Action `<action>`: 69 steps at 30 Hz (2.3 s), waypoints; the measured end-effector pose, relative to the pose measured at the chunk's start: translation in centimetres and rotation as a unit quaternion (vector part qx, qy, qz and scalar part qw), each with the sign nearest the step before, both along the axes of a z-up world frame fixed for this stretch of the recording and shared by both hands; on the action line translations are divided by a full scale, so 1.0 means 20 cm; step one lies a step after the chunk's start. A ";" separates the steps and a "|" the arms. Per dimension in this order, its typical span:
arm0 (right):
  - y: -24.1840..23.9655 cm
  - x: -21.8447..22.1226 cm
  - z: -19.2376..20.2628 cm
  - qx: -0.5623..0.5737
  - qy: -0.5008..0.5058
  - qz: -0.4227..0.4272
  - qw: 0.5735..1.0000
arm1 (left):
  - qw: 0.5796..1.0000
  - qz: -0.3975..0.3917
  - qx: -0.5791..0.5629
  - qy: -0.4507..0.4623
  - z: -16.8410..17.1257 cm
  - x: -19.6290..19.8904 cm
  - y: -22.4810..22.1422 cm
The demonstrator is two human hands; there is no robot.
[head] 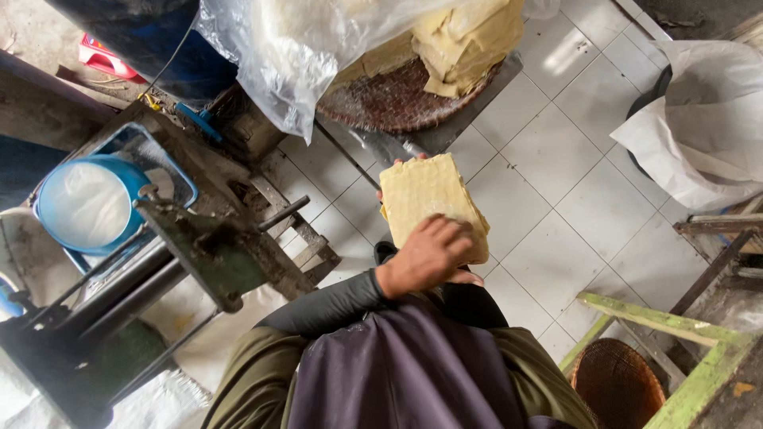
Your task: The person processes dough by folding a sheet and feeding it through a mechanical pasta-style roller machine.
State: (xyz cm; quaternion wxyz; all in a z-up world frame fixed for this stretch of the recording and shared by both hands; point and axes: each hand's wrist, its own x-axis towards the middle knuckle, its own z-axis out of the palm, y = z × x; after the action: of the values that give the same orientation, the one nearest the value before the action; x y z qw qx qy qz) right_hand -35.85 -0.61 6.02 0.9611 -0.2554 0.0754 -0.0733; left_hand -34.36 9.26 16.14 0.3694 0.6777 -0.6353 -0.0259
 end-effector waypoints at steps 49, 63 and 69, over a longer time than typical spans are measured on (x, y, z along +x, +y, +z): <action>1.77 -0.33 0.31 -0.354 -0.111 0.357 0.857 | 0.625 0.252 -0.210 0.708 -0.26 -0.40 2.33; 1.92 -0.28 0.05 -0.487 -0.172 0.253 0.818 | 0.821 0.346 -0.141 0.432 -0.43 -0.49 2.47; 1.96 -0.30 -0.02 -0.548 -0.169 0.183 0.799 | 0.812 0.385 -0.122 0.423 -0.47 -0.50 2.49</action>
State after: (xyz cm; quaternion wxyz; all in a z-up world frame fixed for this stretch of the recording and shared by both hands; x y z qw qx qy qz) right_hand -41.86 38.65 5.59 0.6537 -0.7320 -0.1892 0.0330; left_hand -44.27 59.13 6.84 0.6610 0.7382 -0.1020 -0.0877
